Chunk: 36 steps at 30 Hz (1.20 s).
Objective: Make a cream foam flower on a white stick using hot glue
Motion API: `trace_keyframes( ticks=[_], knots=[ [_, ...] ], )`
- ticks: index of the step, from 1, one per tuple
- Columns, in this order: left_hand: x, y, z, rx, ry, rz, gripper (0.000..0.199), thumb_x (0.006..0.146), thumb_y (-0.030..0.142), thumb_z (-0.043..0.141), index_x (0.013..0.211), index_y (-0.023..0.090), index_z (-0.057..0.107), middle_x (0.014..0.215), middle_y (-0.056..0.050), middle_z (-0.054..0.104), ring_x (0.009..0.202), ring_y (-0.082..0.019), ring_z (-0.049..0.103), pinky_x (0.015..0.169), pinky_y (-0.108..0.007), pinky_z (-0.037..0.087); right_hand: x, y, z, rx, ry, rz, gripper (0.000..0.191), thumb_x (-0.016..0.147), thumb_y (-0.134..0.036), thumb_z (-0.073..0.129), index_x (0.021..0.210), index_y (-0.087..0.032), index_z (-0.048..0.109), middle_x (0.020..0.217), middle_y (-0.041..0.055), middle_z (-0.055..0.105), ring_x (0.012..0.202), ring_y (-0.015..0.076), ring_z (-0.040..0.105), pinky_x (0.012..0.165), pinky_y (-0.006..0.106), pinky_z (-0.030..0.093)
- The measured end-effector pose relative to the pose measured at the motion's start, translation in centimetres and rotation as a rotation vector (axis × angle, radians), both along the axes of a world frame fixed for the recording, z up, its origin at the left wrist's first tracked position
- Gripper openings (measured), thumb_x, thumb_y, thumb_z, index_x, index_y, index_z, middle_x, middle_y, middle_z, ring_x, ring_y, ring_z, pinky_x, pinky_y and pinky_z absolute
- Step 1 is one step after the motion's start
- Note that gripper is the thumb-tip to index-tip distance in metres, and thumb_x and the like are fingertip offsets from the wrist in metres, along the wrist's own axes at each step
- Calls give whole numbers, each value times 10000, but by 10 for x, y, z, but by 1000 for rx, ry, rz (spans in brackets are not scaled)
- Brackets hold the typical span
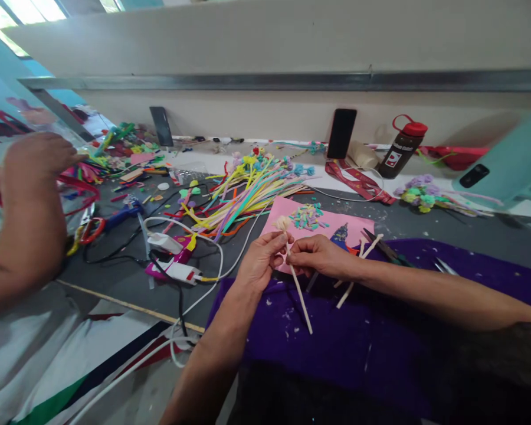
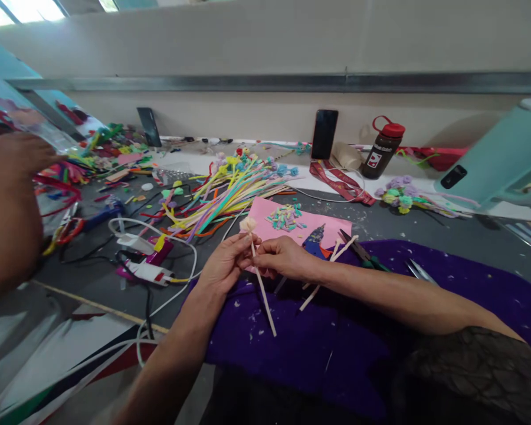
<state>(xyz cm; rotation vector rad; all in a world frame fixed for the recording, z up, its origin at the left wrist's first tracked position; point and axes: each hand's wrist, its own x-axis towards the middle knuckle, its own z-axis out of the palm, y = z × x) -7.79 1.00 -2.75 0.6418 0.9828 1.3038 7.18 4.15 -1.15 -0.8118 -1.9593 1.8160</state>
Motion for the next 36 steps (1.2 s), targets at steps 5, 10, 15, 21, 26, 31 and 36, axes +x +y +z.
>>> trace_keyframes(
  ticks=[5,10,15,21,26,31,36],
  knots=[
    [-2,3,3,-31,30,2,189,627,253,715,728,113,637,689,-16,597,456,-19,427,331,-107,254,38,14,28,213,-57,-73,154,767,-257,537,796,-137,629,633,-25,572,490,58,480,461,174,383],
    [-3,5,9,-34,6,-7,144,646,248,680,690,123,624,667,-8,593,461,-33,452,326,-117,298,119,22,67,414,-136,-390,196,786,-289,542,890,-164,651,721,8,623,522,71,498,483,197,389],
    [0,4,12,-50,-25,6,127,655,227,653,707,119,610,656,6,584,460,-36,470,327,-117,333,186,2,53,475,-361,-501,192,784,-313,551,882,-196,668,698,4,620,545,99,508,508,222,384],
    [1,7,11,-57,9,31,133,646,221,659,717,118,612,649,3,592,466,-47,493,319,-117,347,240,-23,18,535,-591,-629,235,780,-377,533,833,-193,670,716,7,646,593,135,546,560,237,412],
    [1,9,10,-62,30,27,114,647,214,667,699,125,620,653,-6,602,469,-54,499,305,-117,350,256,-39,9,545,-680,-658,247,813,-367,487,827,-183,652,711,15,646,606,144,562,552,233,409],
    [6,9,11,-71,79,46,120,632,215,677,686,122,623,645,-6,606,475,-63,515,304,-112,352,217,-34,5,853,-732,-340,219,857,-287,452,904,-191,643,851,43,635,757,151,579,672,240,408],
    [7,9,7,-68,77,36,156,610,222,692,703,117,625,637,3,598,438,-41,478,321,-118,355,168,-8,1,1073,-869,-112,236,873,-273,435,904,-188,653,952,81,612,869,184,551,732,270,388]
  ],
)
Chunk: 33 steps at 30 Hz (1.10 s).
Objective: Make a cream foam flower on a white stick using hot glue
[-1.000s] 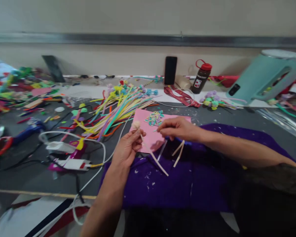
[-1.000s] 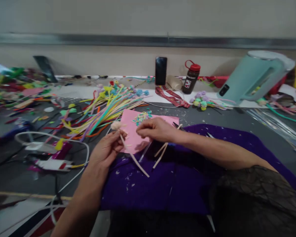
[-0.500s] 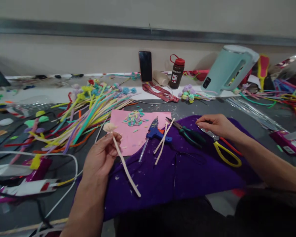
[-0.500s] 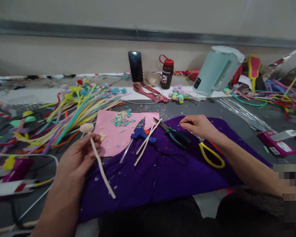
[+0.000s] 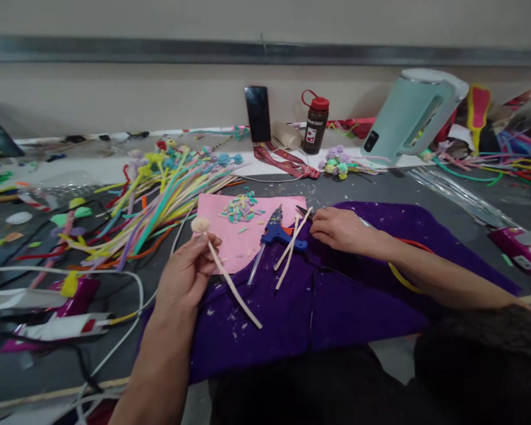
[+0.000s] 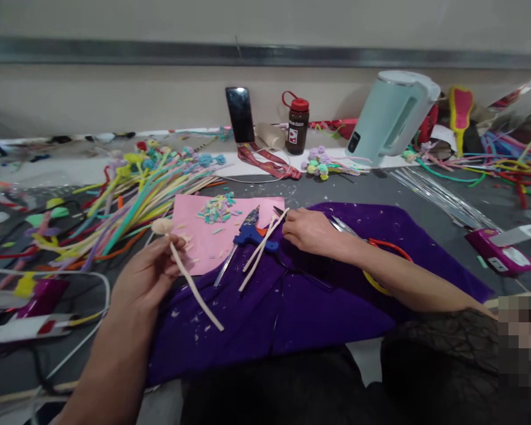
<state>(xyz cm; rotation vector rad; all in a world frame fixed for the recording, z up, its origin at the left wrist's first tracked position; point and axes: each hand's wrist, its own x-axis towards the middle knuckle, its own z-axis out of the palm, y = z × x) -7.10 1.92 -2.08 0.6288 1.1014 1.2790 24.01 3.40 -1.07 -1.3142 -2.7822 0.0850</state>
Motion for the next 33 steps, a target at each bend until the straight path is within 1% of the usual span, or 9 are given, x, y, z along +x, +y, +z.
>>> trace_keyframes(
  ticks=[3,5,9,15,20,24,27,30,33],
  knots=[
    [-4,0,-3,29,-38,-25,165,620,227,687,716,107,628,663,-9,608,421,-23,447,308,-107,298,-18,14,-4,-6,-71,36,229,861,-241,451,977,-191,642,980,90,610,907,197,543,736,272,390],
    [-7,-1,-4,45,-59,-19,162,626,227,683,723,108,632,662,-9,607,428,-25,449,313,-109,293,-25,21,-6,-8,-67,31,241,850,-232,468,1032,-198,623,977,87,613,909,194,545,730,266,392],
    [-7,-3,-1,53,-55,-13,164,623,237,682,721,114,637,648,-7,601,445,-40,467,314,-121,298,-28,26,-2,-1,5,16,220,862,-237,456,983,-196,634,921,65,630,870,173,560,707,244,387],
    [-5,-7,1,62,-47,-40,151,624,223,685,720,114,644,657,-3,603,441,-29,455,313,-123,276,-27,22,6,32,90,-2,230,878,-240,432,946,-189,646,882,50,638,833,155,566,676,228,374],
    [-5,-7,0,64,-42,-32,149,632,221,685,724,112,642,674,-7,607,443,-23,444,321,-122,268,-34,9,1,27,52,21,235,885,-253,426,909,-182,649,877,51,633,772,143,561,630,224,361],
    [-6,-6,-1,74,-34,-33,156,641,229,682,736,112,641,674,-7,605,445,-24,446,323,-123,277,-35,8,-4,50,27,-47,210,877,-251,437,898,-182,634,877,48,622,768,147,559,607,226,354],
    [-6,-5,-2,69,-33,-35,164,637,234,684,738,111,641,674,-10,604,448,-28,448,319,-120,277,-34,18,-5,105,29,-117,227,847,-220,472,1040,-208,590,1015,58,588,794,154,557,611,230,357],
    [-6,-5,-2,60,-14,-22,167,636,245,683,723,109,639,673,-15,604,438,-30,442,319,-124,275,-36,30,-6,98,-24,-52,296,840,-215,479,1118,-262,570,1081,59,547,769,147,545,595,231,348],
    [-6,-5,-1,69,5,-13,166,632,235,679,735,113,635,673,-12,606,440,-35,448,325,-131,276,-40,38,-8,80,-97,17,254,861,-251,452,1044,-290,623,1035,54,548,717,141,527,556,232,321]
  ],
)
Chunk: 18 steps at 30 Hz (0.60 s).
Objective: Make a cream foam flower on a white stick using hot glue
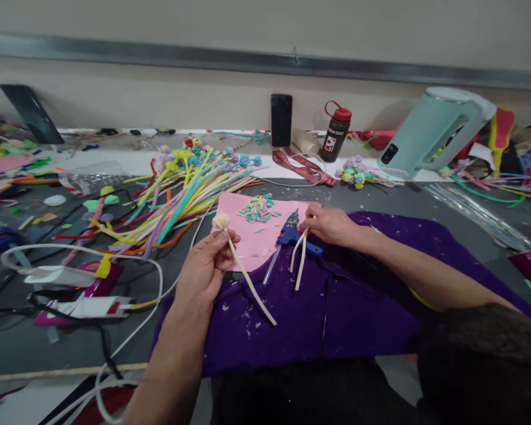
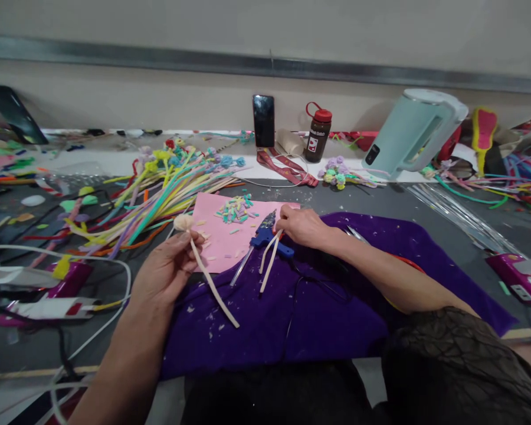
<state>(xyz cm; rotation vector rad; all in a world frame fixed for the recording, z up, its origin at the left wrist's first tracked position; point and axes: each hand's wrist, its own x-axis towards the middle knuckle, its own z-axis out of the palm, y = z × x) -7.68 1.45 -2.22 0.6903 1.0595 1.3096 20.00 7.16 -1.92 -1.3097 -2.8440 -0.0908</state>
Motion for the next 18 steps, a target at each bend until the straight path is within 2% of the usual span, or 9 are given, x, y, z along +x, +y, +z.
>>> trace_keyframes(
  ticks=[6,11,14,16,18],
  knots=[
    [1,-2,1,3,9,-9,179,611,229,679,742,117,629,655,-3,596,438,-37,445,324,-136,270,0,11,12,109,13,-18,239,878,-245,415,959,-186,632,980,77,587,780,161,536,582,246,321],
    [1,-1,1,5,16,-13,164,634,236,673,739,118,630,656,-4,589,436,-32,440,318,-131,266,-19,44,17,171,5,44,270,898,-212,367,948,-175,630,917,85,612,850,191,529,604,266,300],
    [-1,0,1,-9,14,10,154,648,235,667,744,122,626,668,0,586,445,-32,448,319,-125,271,-36,62,12,104,-28,65,245,879,-220,403,938,-179,637,922,82,615,833,192,537,566,258,272],
    [-3,1,1,-11,5,16,154,658,245,662,749,126,625,673,0,584,445,-33,447,323,-125,281,-40,63,12,96,-10,45,229,855,-237,444,988,-177,620,980,86,607,835,194,544,551,252,264],
    [-5,0,2,-6,-8,17,151,662,251,661,740,127,626,673,0,583,441,-29,439,322,-123,281,-37,54,14,109,57,-10,246,843,-243,457,1031,-173,600,1020,88,601,852,195,551,557,248,274]
  ],
)
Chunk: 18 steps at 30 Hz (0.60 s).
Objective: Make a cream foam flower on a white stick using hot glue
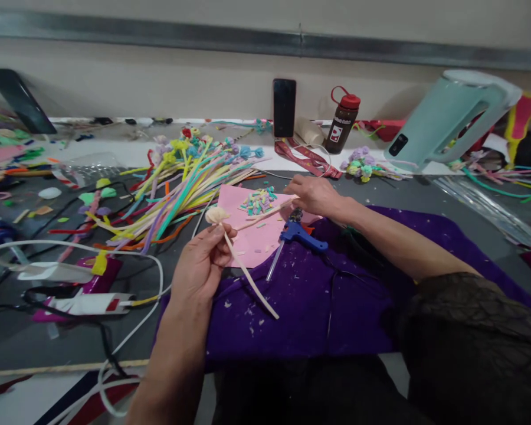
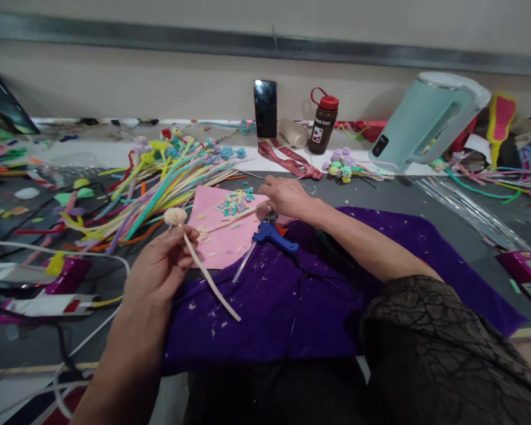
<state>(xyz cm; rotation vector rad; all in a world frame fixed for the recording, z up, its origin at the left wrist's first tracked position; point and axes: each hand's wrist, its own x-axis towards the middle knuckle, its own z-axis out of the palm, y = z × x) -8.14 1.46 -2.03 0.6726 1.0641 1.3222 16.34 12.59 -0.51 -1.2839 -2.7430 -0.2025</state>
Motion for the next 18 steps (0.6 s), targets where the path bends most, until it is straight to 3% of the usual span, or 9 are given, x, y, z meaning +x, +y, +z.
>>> trace_keyframes(
  ticks=[2,5,8,13,15,18],
  knots=[
    [-1,-2,2,2,-11,7,145,657,248,666,725,125,627,673,-2,585,436,-25,431,320,-120,275,8,-19,3,-58,73,-54,230,848,-262,450,982,-169,612,956,71,628,832,181,565,577,242,296],
    [1,-5,6,0,-21,13,144,653,245,670,722,125,632,682,-8,594,441,-27,438,325,-121,282,19,-55,2,-290,56,-48,300,856,-432,437,897,-199,621,845,33,665,751,163,590,575,231,320],
    [4,-8,9,-12,-6,7,144,640,250,672,706,129,630,684,-11,601,446,-38,454,334,-130,308,18,-84,-8,-277,-30,-157,487,778,-600,461,1002,-177,554,874,80,668,741,210,604,551,248,329],
    [5,-7,8,-25,20,6,149,626,246,675,704,129,626,671,-7,598,435,-37,447,319,-131,288,9,-91,-17,-271,-61,-216,350,817,-382,490,1075,-145,484,828,107,671,711,227,620,544,255,350],
    [4,-6,7,-15,2,-2,156,630,238,678,729,127,631,673,-1,595,432,-30,443,312,-125,272,14,-88,-10,-252,67,-237,304,826,-313,467,1082,-150,490,825,98,665,683,218,615,556,264,369],
    [2,-5,7,-6,-9,4,160,625,237,688,723,122,635,660,4,593,427,-21,433,312,-118,269,26,-88,7,-270,519,-247,316,830,-293,464,1124,-178,479,848,64,648,697,189,604,624,280,415]
  ],
)
